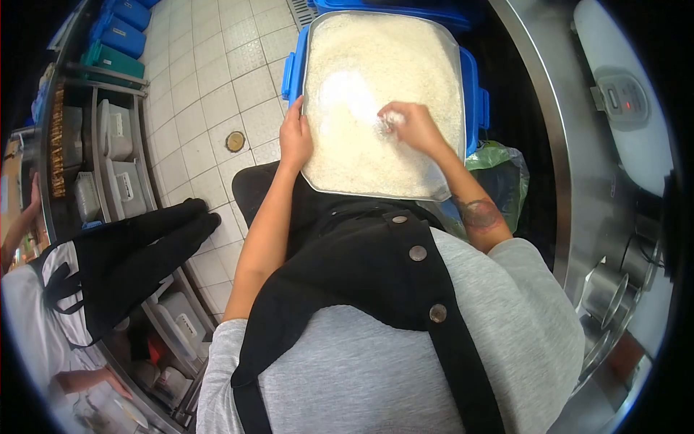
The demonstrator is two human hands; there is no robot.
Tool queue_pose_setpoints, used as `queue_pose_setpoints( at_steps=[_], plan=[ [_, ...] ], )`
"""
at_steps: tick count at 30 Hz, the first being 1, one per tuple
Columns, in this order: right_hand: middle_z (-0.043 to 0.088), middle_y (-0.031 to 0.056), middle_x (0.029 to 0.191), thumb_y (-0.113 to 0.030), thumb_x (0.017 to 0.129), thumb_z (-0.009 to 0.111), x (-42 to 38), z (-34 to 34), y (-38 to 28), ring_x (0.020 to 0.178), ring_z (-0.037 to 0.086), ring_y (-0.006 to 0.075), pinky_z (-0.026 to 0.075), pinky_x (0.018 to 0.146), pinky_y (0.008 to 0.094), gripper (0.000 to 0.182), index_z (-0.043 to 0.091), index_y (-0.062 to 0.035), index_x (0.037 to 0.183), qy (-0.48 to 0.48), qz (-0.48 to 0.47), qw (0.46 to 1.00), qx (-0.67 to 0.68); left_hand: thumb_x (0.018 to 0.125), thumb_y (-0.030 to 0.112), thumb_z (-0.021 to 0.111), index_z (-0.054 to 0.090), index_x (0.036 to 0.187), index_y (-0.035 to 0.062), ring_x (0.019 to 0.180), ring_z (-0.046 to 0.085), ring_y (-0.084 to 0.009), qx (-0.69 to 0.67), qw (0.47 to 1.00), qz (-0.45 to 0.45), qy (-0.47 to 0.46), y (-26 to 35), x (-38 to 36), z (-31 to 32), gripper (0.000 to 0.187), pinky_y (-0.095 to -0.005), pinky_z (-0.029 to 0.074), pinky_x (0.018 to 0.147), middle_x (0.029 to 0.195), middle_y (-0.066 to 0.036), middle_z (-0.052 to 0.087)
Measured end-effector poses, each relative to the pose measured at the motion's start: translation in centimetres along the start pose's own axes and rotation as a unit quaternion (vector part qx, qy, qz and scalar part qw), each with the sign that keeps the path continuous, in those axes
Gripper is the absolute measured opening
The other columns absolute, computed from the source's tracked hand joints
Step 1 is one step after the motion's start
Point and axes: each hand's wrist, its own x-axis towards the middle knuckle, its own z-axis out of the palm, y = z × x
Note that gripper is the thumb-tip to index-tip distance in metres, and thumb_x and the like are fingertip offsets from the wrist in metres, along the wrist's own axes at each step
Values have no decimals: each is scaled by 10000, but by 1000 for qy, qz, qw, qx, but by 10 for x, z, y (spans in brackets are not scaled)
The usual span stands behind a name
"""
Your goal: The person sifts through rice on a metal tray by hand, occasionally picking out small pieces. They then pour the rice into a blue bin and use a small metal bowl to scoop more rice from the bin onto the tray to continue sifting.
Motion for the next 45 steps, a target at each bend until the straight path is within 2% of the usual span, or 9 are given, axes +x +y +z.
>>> queue_pose_setpoints(
  at_steps=[1, 5, 10, 15, 20, 25, 33, 39, 45],
  plan=[
    [717, 127, 995, 117, 750, 596, 0, -13, -18, 984, 674, 264, 517, 881, 358, 361, 688, -17, 1072, -11, 104, 991, 78, 928, 36, 437, 477, 1341, 7, 1191, 536, -391, 0, 1000, -4, -1, 0, 0, 0, 416, -415, 420, 1011, 1283, -252, 552],
    [675, 134, 1134, 62, 810, 524, 10, -33, -31, 1089, 630, 198, 481, 956, 347, 433, 638, -39, 1215, 87, -123, 989, 9, 928, 38, 437, 478, 1340, 11, 1190, 537, -393, 2, 1000, 0, 0, -1, 0, 1, 415, -418, 421, 1009, 1274, -256, 554],
    [625, 163, 1243, -75, 900, 526, 7, -31, -47, 1159, 595, 268, 452, 994, 365, 391, 584, -64, 1286, 47, -74, 987, 134, 928, 40, 438, 483, 1336, 14, 1181, 542, -395, -3, 1000, 1, 5, -1, -1, 1, 411, -420, 424, 1004, 1267, -258, 557],
    [570, 164, 1299, -234, 875, 638, -5, 34, -23, 1284, 484, 315, 389, 1048, 472, 406, 587, -82, 1248, 123, -147, 963, -188, 928, 40, 438, 486, 1334, 17, 1175, 546, -398, -3, 1000, 1, 1, -1, 0, 1, 410, -421, 425, 1000, 1271, -258, 557],
    [429, 67, 1442, -263, 842, 664, -31, 107, -7, 1395, 328, 292, 299, 1052, 646, 426, 593, -174, 1252, -27, -308, 915, -258, 928, 40, 437, 489, 1329, 6, 1182, 543, -396, -6, 1000, -5, -1, 1, 0, -1, 406, -421, 424, 1004, 1277, -252, 556],
    [481, -9, 1417, -247, 858, 641, 3, 108, 14, 1389, 347, 261, 263, 1054, 684, 363, 622, -310, 1215, 2, -355, 884, -305, 930, 44, 439, 486, 1334, 11, 1185, 543, -395, -7, 1000, 5, 4, -3, 2, 0, 408, -421, 427, 1002, 1281, -251, 554],
    [621, 89, 1221, -138, 875, 607, 63, 49, 45, 1166, 536, 337, 418, 974, 452, 272, 681, -148, 1136, 252, -171, 900, -312, 928, 28, 429, 479, 1351, 14, 1220, 536, -360, 3, 1000, -15, -7, -1, 0, -1, 426, -385, 403, 1031, 1303, -238, 554],
    [632, 109, 936, -28, 763, 667, -1, 58, 44, 925, 627, 293, 512, 786, 359, 254, 701, -99, 1005, 96, -153, 970, -162, 930, 43, 431, 474, 1347, 15, 1197, 533, -387, 8, 1000, -11, -8, 0, -1, -1, 421, -415, 415, 1018, 1296, -242, 544],
    [705, 161, 1035, 26, 810, 641, -8, 12, -9, 920, 696, 289, 522, 841, 337, 305, 676, -34, 1107, 78, -2, 997, -9, 928, 34, 427, 480, 1347, 12, 1213, 536, -370, 6, 1000, -7, -5, 2, -1, -2, 423, -389, 406, 1027, 1294, -248, 555]
  ],
)
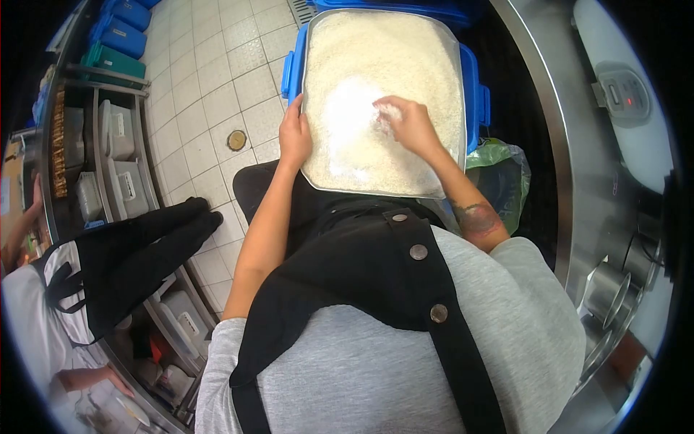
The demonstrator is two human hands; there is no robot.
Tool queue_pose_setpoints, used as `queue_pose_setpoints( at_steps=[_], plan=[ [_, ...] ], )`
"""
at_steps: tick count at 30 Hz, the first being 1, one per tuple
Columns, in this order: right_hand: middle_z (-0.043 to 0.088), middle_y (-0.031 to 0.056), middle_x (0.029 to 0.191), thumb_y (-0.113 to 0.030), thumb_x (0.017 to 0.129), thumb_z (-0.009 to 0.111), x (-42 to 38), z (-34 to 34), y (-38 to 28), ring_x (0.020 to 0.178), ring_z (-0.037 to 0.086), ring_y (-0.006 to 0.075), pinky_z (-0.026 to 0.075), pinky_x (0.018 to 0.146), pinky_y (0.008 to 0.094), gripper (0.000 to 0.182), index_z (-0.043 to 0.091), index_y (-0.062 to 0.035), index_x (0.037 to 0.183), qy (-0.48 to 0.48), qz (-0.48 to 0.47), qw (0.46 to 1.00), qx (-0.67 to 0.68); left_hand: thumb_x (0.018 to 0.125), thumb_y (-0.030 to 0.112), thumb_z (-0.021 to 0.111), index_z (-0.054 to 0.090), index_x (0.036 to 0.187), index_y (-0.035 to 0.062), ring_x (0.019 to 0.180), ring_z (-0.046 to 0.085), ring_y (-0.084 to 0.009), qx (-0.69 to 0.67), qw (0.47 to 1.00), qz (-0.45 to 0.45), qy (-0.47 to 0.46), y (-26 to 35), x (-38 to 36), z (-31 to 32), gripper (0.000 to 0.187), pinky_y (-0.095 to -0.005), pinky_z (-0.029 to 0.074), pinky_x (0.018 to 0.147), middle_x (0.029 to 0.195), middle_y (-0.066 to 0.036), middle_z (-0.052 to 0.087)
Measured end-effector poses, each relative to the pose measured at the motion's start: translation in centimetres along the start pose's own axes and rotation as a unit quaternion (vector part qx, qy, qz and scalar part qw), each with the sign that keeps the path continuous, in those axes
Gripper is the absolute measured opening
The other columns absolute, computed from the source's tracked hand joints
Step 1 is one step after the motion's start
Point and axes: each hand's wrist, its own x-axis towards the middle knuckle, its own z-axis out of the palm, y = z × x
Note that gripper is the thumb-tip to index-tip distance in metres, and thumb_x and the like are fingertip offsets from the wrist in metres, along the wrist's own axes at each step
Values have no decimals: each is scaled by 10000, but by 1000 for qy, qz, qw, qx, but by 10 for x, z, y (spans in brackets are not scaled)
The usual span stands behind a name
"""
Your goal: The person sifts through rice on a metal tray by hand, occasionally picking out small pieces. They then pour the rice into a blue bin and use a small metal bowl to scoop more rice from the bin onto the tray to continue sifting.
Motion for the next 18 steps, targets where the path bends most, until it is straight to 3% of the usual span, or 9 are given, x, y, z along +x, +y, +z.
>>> queue_pose_setpoints(
  at_steps=[4, 6, 7, 9, 10, 14, 16, 17, 18],
  plan=[
    [679, 183, 1122, 52, 817, 592, 8, -32, -27, 1068, 656, 264, 492, 931, 318, 348, 665, -26, 1149, -2, -94, 996, 5, 929, 39, 441, 476, 1343, 10, 1197, 535, -385, 0, 1000, 4, 1, -3, 2, 3, 416, -412, 415, 1018, 1294, -244, 547],
    [638, 163, 1222, 119, 762, 422, 8, -41, -33, 1160, 600, 255, 458, 988, 338, 523, 628, -35, 1218, -58, -76, 993, 72, 930, 40, 443, 476, 1343, 13, 1195, 537, -386, 1, 1000, 4, 6, -4, 1, 2, 415, -412, 417, 1017, 1292, -244, 548],
    [638, 163, 1222, 119, 762, 422, 7, -42, -32, 1160, 600, 255, 458, 988, 338, 523, 628, -35, 1218, -60, -77, 993, 71, 928, 38, 438, 485, 1342, 14, 1208, 535, -373, -5, 1000, -1, 5, -2, 0, 2, 417, -397, 410, 1024, 1297, -240, 552],
    [629, 182, 1222, -52, 861, 582, 4, -42, -26, 1176, 585, 290, 452, 998, 377, 382, 599, -41, 1242, -69, -82, 985, 135, 926, 36, 433, 493, 1341, 14, 1221, 534, -361, -13, 1000, -7, 3, 0, 0, 1, 419, -382, 404, 1031, 1302, -235, 555],
    [629, 182, 1222, -52, 861, 582, -2, -41, -24, 1176, 585, 290, 452, 998, 377, 382, 599, -41, 1242, -69, -81, 985, 135, 929, 38, 439, 486, 1342, 17, 1207, 536, -374, -8, 1000, -7, 2, -1, 0, 1, 416, -398, 412, 1022, 1295, -241, 553],
    [539, 149, 1351, -214, 889, 632, -25, -20, 9, 1295, 475, 315, 388, 1052, 455, 370, 605, -97, 1239, -39, -116, 992, -12, 933, 42, 446, 480, 1342, 19, 1186, 542, -390, 2, 1000, -2, 1, 0, 0, 0, 411, -415, 423, 1008, 1286, -248, 552],
    [479, 113, 1420, -283, 871, 661, -48, -8, 22, 1364, 388, 304, 302, 1094, 555, 396, 612, -155, 1242, -30, -189, 949, -250, 934, 43, 445, 480, 1342, 19, 1184, 544, -391, 2, 1000, 1, 2, 0, 0, 0, 411, -415, 424, 1006, 1286, -249, 552],
    [429, 70, 1468, -335, 850, 677, -54, -1, 32, 1407, 324, 269, 236, 1110, 614, 412, 615, -223, 1242, -72, -193, 954, -219, 934, 43, 444, 480, 1342, 19, 1182, 545, -392, 3, 1000, 3, 3, -1, 0, 0, 411, -416, 425, 1005, 1286, -250, 551],
    [429, 70, 1468, -335, 850, 677, -58, 2, 41, 1407, 324, 269, 236, 1110, 614, 412, 615, -223, 1242, -73, -192, 954, -218, 934, 43, 444, 480, 1342, 19, 1182, 545, -392, 3, 1000, 3, 2, -2, 0, 1, 411, -416, 425, 1005, 1286, -250, 551]
  ],
)
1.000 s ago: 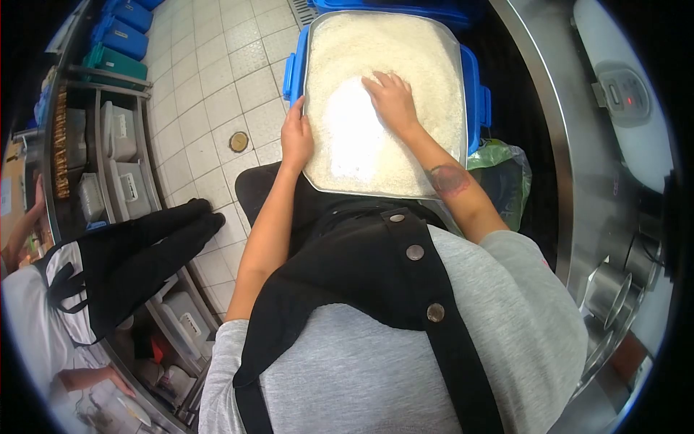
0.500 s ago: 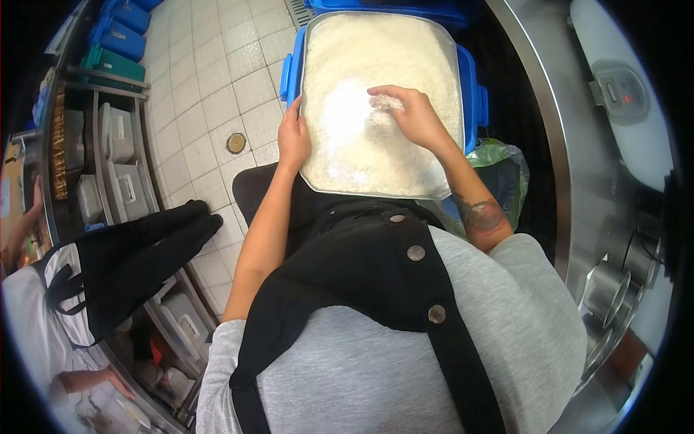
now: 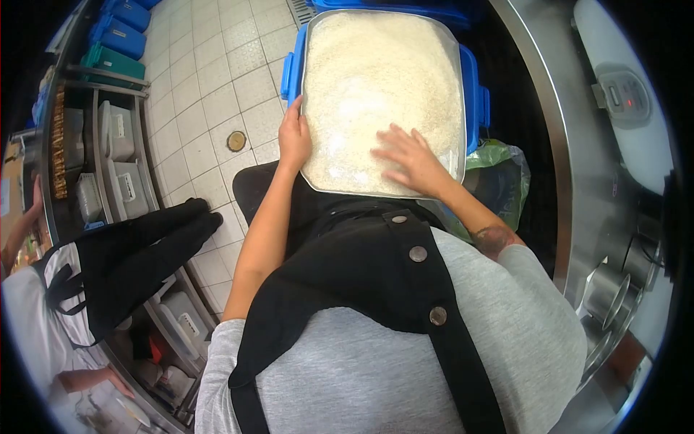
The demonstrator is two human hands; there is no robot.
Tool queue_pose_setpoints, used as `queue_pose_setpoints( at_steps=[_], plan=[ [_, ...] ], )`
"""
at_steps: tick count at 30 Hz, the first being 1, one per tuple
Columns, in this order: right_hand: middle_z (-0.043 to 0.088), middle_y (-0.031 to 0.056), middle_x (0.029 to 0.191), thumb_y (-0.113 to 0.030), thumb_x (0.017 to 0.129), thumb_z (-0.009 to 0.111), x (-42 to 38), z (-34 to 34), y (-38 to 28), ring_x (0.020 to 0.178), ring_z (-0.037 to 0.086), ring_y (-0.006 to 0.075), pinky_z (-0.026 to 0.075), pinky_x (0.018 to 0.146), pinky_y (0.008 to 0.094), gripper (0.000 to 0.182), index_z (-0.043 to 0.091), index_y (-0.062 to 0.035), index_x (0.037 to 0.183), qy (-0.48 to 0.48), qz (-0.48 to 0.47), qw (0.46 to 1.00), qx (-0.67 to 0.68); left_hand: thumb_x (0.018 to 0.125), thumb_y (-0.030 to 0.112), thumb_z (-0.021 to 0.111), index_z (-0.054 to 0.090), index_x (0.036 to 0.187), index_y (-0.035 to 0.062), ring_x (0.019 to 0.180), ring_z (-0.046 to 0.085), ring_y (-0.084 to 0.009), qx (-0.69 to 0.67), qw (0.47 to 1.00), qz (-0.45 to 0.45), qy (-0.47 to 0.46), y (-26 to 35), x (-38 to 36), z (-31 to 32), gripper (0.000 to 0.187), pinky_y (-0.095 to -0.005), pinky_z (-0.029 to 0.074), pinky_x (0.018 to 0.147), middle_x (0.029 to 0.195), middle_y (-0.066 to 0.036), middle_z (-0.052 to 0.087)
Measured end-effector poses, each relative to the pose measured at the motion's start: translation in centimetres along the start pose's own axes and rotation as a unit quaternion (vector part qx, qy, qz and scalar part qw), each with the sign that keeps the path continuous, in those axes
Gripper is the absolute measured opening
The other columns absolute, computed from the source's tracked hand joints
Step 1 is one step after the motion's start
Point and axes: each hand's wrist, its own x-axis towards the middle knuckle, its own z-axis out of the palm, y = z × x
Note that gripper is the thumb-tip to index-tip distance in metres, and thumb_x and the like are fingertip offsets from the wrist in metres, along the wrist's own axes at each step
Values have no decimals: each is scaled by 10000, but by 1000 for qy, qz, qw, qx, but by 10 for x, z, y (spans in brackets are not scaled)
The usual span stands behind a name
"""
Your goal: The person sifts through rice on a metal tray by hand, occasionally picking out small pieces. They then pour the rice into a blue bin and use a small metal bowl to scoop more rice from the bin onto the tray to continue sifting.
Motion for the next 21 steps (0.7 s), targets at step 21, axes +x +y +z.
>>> queue_pose_setpoints(
  at_steps=[21],
  plan=[
    [643, 106, 971, 15, 730, 654, 34, 53, 23, 947, 606, 280, 504, 845, 368, 263, 675, -80, 974, 121, -118, 982, 79, 929, 43, 436, 480, 1338, 5, 1189, 540, -390, 7, 1000, -17, -1, 3, 0, 0, 412, -420, 421, 1010, 1288, -253, 549]
  ],
)
